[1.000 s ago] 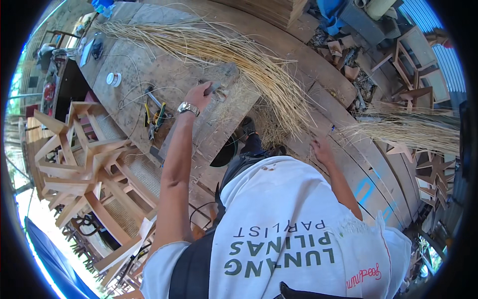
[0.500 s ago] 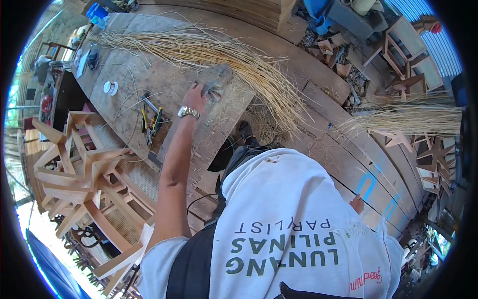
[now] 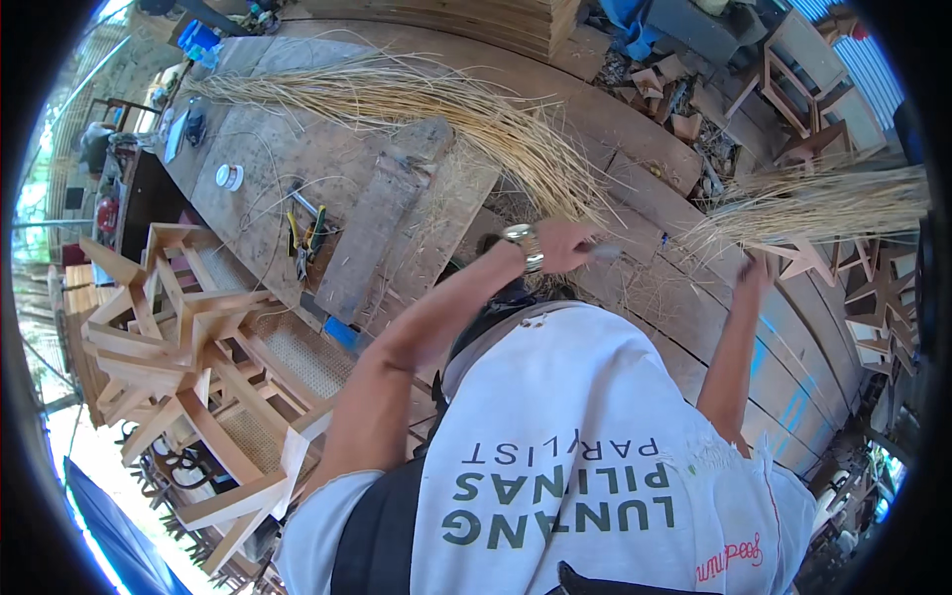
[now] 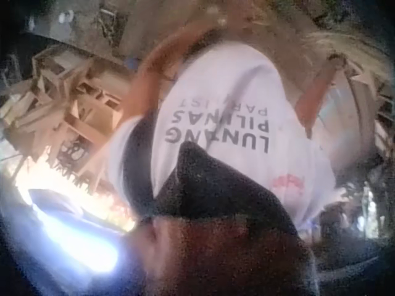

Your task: Measuring and cutting natural fiber strands on a workshop table for furniture upholstery preparation.

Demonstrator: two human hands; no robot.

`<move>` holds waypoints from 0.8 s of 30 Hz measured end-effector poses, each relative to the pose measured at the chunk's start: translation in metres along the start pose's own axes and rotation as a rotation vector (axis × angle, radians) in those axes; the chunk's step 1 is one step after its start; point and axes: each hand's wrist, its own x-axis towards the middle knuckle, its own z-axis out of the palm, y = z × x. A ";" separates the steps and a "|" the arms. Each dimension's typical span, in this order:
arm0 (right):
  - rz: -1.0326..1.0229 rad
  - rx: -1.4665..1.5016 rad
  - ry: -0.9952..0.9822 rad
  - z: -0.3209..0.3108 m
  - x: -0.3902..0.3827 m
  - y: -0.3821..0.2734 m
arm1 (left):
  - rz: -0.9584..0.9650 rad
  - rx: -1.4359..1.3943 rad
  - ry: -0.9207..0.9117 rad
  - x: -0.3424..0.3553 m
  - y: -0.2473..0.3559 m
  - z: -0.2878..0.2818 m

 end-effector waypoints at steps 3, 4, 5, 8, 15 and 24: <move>-0.279 -0.422 -0.642 0.182 -0.132 -0.070 | -0.392 -0.744 0.095 0.035 0.026 -0.013; -0.207 -0.431 -0.818 0.196 -0.156 -0.071 | -0.387 -0.748 0.082 0.043 0.032 -0.018; -0.172 -0.446 -0.923 0.208 -0.180 -0.064 | -0.345 -1.126 0.204 0.047 0.034 -0.024; -0.007 -0.490 -1.091 0.205 -0.218 -0.044 | -0.274 -1.623 0.277 0.041 0.018 -0.056; 0.344 -0.782 -0.756 0.082 -0.176 0.024 | -0.270 -1.467 0.770 -0.030 -0.085 -0.198; 0.320 -1.621 -0.296 -0.216 -0.123 0.069 | -0.294 -1.206 0.755 0.007 -0.158 -0.293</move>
